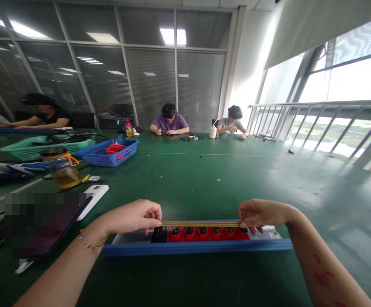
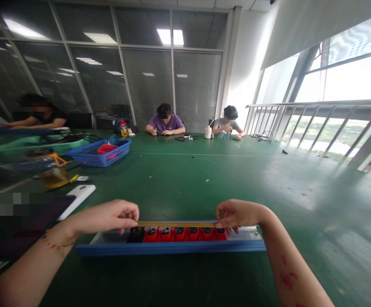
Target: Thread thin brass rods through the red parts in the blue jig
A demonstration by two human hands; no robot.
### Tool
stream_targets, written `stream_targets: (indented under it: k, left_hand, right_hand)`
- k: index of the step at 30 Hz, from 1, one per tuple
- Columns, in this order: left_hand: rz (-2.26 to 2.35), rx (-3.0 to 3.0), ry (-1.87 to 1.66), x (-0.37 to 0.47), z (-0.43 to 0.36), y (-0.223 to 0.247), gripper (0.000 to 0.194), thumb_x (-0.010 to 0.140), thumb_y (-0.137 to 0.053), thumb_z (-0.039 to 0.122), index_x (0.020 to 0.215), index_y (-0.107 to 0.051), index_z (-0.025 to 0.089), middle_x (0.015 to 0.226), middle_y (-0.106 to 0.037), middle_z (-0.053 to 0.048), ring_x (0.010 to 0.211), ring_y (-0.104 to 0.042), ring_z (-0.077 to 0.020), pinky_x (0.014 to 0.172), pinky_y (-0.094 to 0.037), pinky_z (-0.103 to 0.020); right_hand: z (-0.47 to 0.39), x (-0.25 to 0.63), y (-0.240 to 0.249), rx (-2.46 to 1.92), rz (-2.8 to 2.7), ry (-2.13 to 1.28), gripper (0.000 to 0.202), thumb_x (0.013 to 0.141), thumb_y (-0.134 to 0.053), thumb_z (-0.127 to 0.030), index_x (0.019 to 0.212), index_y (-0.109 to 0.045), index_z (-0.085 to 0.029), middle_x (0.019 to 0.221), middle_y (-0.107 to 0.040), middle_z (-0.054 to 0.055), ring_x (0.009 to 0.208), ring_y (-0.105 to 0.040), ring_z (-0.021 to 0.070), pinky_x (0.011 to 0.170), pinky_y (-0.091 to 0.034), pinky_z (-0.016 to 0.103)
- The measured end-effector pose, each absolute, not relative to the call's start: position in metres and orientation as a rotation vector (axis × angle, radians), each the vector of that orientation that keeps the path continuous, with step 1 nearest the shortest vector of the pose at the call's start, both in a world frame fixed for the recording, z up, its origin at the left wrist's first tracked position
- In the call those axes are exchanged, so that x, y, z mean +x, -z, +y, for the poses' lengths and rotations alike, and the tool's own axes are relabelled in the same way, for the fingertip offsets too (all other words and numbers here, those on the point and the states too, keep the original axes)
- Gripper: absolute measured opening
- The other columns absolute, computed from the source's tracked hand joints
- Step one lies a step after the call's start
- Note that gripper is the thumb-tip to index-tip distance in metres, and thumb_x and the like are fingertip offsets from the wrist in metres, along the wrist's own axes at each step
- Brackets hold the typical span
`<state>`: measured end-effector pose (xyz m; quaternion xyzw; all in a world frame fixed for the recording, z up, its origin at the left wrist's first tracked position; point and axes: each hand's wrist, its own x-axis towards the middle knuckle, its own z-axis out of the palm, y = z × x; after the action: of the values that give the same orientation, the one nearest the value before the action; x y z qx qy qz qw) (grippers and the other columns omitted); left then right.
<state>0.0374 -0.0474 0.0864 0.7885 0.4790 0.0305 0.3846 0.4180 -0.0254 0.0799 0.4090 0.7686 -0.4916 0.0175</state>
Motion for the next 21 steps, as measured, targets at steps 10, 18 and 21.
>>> stream_targets:
  k: [10, 18, 21]
  left_hand:
    - [1.225, 2.000, -0.035, 0.037, -0.044, -0.078, 0.031, 0.073, -0.046, 0.046, 0.087, -0.052, 0.019, 0.075, -0.064, -0.001, 0.063, -0.060, -0.0146, 0.056, -0.042, -0.022]
    - [1.216, 2.008, 0.000, 0.036, -0.042, -0.077, 0.032, 0.073, -0.047, 0.049, 0.084, -0.052, 0.020, 0.072, -0.062, 0.001, 0.062, -0.058, -0.0138, 0.054, -0.040, -0.021]
    - [1.242, 2.044, 0.022, 0.033, -0.042, -0.080, 0.034, 0.073, -0.046, 0.051, 0.081, -0.055, 0.020, 0.073, -0.062, 0.001, 0.062, -0.057, -0.0131, 0.053, -0.039, -0.020]
  right_hand:
    - [-0.020, 0.421, -0.070, 1.357, 2.391, 1.374, 0.035, 0.070, -0.058, -0.048, 0.081, -0.046, -0.017, 0.065, -0.060, 0.000, 0.053, -0.057, 0.0126, 0.046, -0.042, 0.020]
    - [-0.018, 0.422, -0.068, 1.334, 2.435, 1.313, 0.041, 0.070, -0.058, -0.050, 0.090, -0.049, -0.016, 0.070, -0.062, 0.002, 0.059, -0.058, 0.0141, 0.052, -0.044, 0.022]
    - [-0.017, 0.424, -0.067, 1.311, 2.464, 1.282, 0.042, 0.071, -0.056, -0.051, 0.092, -0.050, -0.015, 0.071, -0.063, 0.003, 0.062, -0.058, 0.0149, 0.055, -0.044, 0.023]
